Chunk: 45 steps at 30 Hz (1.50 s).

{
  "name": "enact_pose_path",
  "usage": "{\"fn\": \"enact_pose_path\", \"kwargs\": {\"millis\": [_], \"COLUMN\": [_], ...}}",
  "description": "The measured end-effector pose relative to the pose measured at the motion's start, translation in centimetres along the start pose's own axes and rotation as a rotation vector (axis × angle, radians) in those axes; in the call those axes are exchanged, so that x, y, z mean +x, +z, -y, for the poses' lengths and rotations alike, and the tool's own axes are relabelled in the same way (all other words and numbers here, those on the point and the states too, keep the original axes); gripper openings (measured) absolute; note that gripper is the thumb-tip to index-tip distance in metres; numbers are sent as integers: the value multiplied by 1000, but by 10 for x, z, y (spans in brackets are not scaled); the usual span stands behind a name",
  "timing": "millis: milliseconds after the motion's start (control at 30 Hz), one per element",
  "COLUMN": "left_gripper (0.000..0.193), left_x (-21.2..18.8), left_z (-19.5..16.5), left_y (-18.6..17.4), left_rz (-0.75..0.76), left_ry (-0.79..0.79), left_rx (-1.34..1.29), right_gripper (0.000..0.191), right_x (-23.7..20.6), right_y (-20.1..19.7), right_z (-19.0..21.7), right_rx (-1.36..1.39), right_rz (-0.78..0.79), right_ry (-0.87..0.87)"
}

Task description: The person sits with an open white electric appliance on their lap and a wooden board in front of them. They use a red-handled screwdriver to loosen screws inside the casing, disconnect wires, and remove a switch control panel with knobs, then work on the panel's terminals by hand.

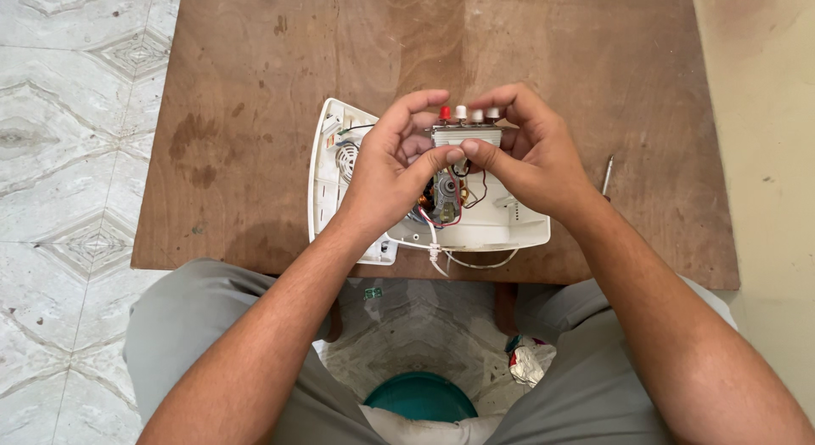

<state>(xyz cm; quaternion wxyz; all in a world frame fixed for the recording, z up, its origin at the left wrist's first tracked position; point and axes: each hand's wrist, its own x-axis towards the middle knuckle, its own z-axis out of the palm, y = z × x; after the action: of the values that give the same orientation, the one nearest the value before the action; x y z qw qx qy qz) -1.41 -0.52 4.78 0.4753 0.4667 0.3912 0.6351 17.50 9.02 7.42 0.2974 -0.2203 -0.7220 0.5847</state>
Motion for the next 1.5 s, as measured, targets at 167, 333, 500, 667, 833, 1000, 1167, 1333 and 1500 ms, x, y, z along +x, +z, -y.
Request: {"fn": "enact_pose_path", "kwargs": {"millis": [167,333,500,667,833,1000,1167,1333,1500], "left_gripper": [53,49,44,41,47,54,51,48,48], "left_x": [0,1,3,5,7,7,5,7,9], "left_z": [2,3,5,6,3,1,4,9,11], "left_y": [0,1,1,4,8,10,11,11,11], "left_rz": [3,-3,-3,-9,4,28,33,4,9], "left_ry": [1,8,12,10,5,10,36,38,31], "left_rx": [-5,-9,-10,-6,-24,9,15,-14,-41], "right_gripper": [36,39,43,42,43,40,34,34,36], "right_x": [1,-1,-2,-1,-2,-3,-3,-4,-4], "right_y": [0,3,1,-2,-5,-6,-9,-4,-5], "right_z": [-3,-2,0,1,3,6,8,6,5], "right_rx": [3,16,-8,33,-30,-8,-50,-97,-125], "right_rz": [-7,-7,8,30,23,47,66,65,44], "right_ry": [-7,10,8,-18,-8,-4,10,-29,-4]}}
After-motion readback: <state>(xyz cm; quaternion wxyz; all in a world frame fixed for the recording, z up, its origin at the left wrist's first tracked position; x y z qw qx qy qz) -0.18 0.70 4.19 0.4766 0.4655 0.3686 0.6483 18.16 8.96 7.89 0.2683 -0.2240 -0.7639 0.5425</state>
